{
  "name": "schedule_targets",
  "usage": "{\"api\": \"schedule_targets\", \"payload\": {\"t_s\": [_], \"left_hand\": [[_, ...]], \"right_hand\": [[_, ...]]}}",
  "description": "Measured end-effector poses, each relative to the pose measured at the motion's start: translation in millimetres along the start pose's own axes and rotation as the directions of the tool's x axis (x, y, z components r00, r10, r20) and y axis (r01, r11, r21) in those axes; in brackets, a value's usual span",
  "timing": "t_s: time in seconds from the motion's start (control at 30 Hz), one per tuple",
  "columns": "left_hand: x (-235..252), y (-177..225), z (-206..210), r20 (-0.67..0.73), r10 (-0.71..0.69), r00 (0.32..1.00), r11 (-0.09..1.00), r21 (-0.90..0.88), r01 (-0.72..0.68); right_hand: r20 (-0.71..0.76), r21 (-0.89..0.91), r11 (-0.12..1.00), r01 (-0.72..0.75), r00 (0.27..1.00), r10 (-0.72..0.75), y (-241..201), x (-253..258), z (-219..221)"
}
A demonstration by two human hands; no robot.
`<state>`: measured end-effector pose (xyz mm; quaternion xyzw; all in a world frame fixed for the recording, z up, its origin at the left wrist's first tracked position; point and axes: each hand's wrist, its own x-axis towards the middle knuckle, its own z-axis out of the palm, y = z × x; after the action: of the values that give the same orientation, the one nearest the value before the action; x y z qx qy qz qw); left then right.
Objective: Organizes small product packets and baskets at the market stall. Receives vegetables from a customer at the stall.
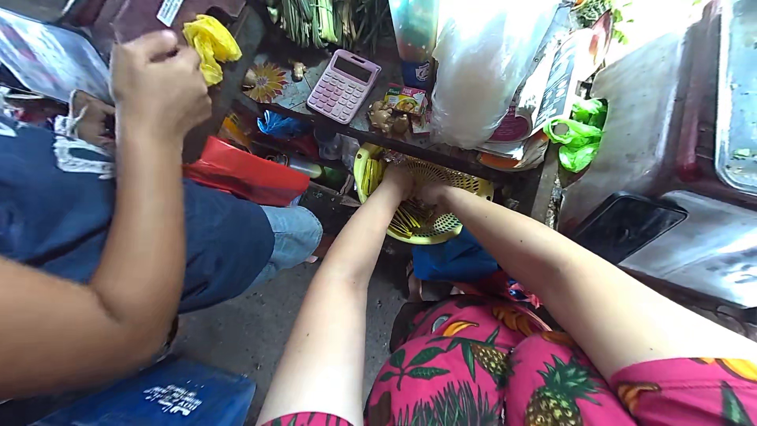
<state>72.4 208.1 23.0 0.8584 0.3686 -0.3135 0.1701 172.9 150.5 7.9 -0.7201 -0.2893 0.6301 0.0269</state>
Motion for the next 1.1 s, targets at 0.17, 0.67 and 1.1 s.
{"api": "schedule_targets", "payload": {"t_s": [0.17,0.67,1.1], "left_hand": [[2.3,9.5,-1.3,-0.028,0.044,0.999,0.999,0.014,-0.044],[7.3,-1.4,6.3,-0.08,0.054,0.995,0.995,0.088,-0.047],[-10.6,0.7,-8.6,-0.049,0.012,0.999,0.999,0.035,-0.01]], "right_hand": [[0.027,0.115,0.993,-0.003,1.0,0.0,-4.5,-16.4,5.2],[0.117,0.262,0.965,0.01,0.992,-0.042,2.9,-12.6,7.5],[0.064,0.038,0.998,0.048,0.997,-0.051,-1.8,-33.9,1.4]]}}
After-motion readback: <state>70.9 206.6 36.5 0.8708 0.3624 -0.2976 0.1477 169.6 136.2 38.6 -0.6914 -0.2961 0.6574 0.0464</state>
